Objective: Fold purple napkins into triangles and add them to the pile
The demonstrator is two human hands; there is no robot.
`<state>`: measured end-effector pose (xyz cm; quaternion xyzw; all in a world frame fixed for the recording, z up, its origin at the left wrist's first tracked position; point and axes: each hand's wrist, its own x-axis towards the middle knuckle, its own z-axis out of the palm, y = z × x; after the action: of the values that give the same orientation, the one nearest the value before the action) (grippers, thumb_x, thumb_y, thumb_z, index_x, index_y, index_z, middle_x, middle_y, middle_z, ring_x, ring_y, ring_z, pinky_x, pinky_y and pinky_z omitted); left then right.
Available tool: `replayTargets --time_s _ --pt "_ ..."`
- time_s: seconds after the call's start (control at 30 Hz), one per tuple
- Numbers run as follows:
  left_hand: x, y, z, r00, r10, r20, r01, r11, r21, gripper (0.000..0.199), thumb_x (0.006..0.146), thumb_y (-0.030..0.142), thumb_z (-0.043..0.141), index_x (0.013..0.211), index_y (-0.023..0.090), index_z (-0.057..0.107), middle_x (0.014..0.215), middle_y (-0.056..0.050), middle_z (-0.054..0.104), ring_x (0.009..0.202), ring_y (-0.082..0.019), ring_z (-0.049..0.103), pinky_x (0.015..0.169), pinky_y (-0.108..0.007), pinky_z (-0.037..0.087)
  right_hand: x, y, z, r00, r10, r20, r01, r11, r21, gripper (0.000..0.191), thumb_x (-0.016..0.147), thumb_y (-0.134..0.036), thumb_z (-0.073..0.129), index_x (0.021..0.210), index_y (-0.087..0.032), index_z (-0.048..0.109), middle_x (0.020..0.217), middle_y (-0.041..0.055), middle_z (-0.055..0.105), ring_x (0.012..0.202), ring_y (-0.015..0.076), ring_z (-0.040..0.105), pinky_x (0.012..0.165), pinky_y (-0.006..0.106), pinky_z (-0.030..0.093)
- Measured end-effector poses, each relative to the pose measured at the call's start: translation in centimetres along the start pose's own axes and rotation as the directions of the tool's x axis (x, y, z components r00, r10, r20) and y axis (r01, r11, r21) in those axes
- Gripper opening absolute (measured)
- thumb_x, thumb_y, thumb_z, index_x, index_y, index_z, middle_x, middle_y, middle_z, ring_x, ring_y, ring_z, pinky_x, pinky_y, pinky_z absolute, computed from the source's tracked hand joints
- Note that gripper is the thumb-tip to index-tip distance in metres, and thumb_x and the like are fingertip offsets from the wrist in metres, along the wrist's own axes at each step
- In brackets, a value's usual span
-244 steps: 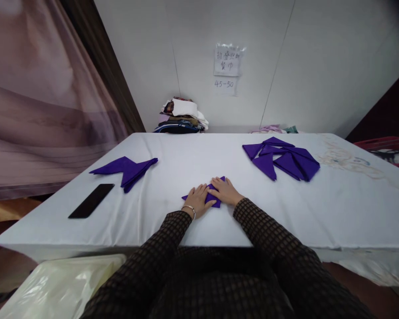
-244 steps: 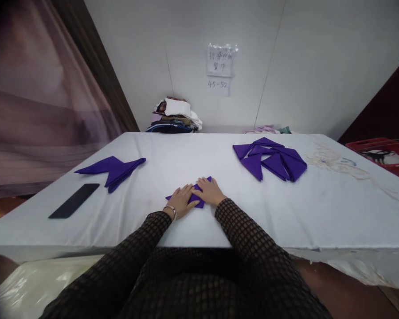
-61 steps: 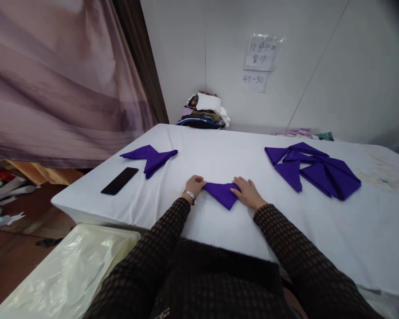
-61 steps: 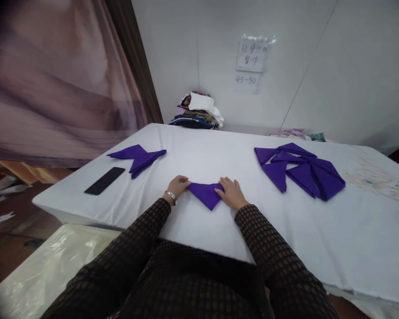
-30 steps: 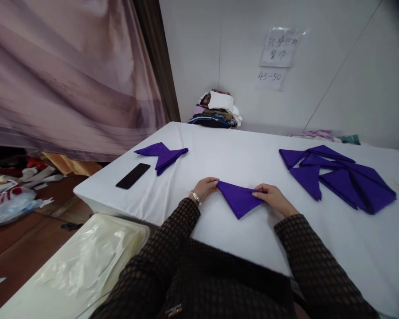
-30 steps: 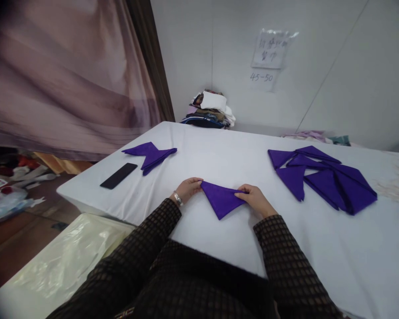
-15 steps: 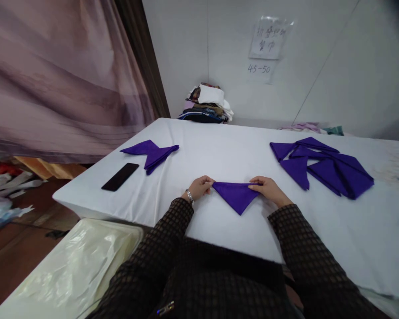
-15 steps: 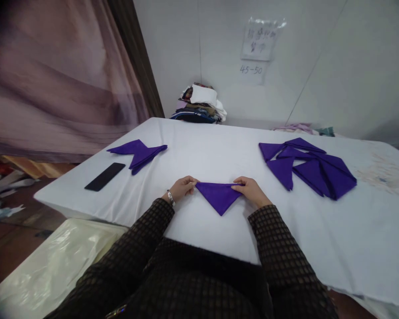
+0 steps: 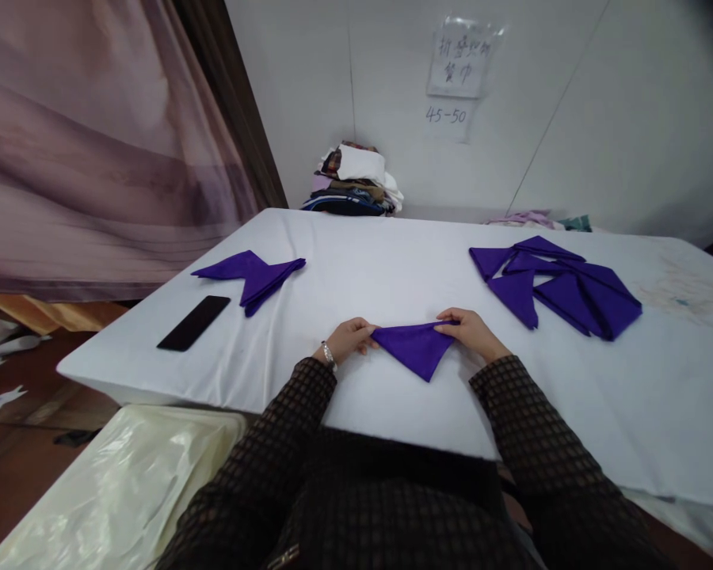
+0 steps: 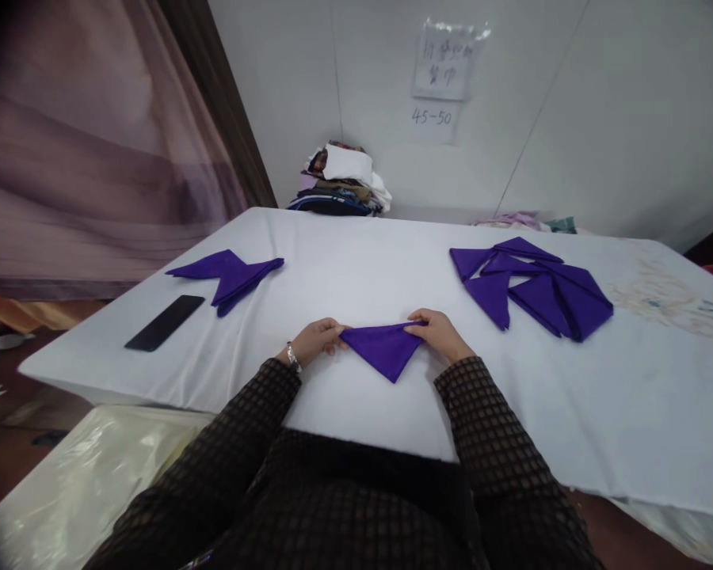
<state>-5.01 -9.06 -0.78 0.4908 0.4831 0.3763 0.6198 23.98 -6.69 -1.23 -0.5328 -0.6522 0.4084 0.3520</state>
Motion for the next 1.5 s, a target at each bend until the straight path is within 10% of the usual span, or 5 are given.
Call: replayTargets --time_s 0.77,1.0,1.5 --pt "0.0 0.3 0.6 0.994 -0.025 -0.111 0.048 0.976 0.214 0.02 0.064 0.025 0.067 0.054 0.016 0.051 0.05 0.002 0.062 0.04 -0.006 0.048 0.042 -0.018 0.039 0.3 0.6 -1.4 1.0 0.009 -0.027 -0.007 0.998 0.068 0.031 0.059 -0.037 0.072 0.083 -0.018 0.068 0.077 0.0018 0.066 0.072 0.0165 0.058 0.069 0.029 0.045" --pt "-0.4 0.2 1.3 0.97 0.08 -0.23 0.077 0.796 0.601 0.013 0.067 0.021 0.058 0.055 0.018 0.054 0.047 0.006 0.055 0.046 -0.009 0.049 0.048 -0.021 0.039 0.5 1.0 -1.1 0.997 0.05 -0.053 -0.041 0.987 0.158 0.031 0.057 -0.034 0.072 0.082 -0.017 0.066 0.073 0.0004 0.064 0.067 0.0148 0.057 0.066 0.029 0.045" --pt "-1.2 -0.5 1.8 0.944 0.272 -0.186 -0.029 0.631 0.775 0.008 0.076 0.023 0.057 0.082 0.021 0.061 0.077 0.001 0.066 0.068 -0.013 0.058 0.065 -0.024 0.043 0.4 1.4 0.1 0.983 -0.066 -0.172 0.049 0.994 -0.097 0.024 0.065 -0.029 0.064 0.085 -0.017 0.068 0.073 0.0017 0.066 0.069 0.0171 0.059 0.068 0.03 0.044"
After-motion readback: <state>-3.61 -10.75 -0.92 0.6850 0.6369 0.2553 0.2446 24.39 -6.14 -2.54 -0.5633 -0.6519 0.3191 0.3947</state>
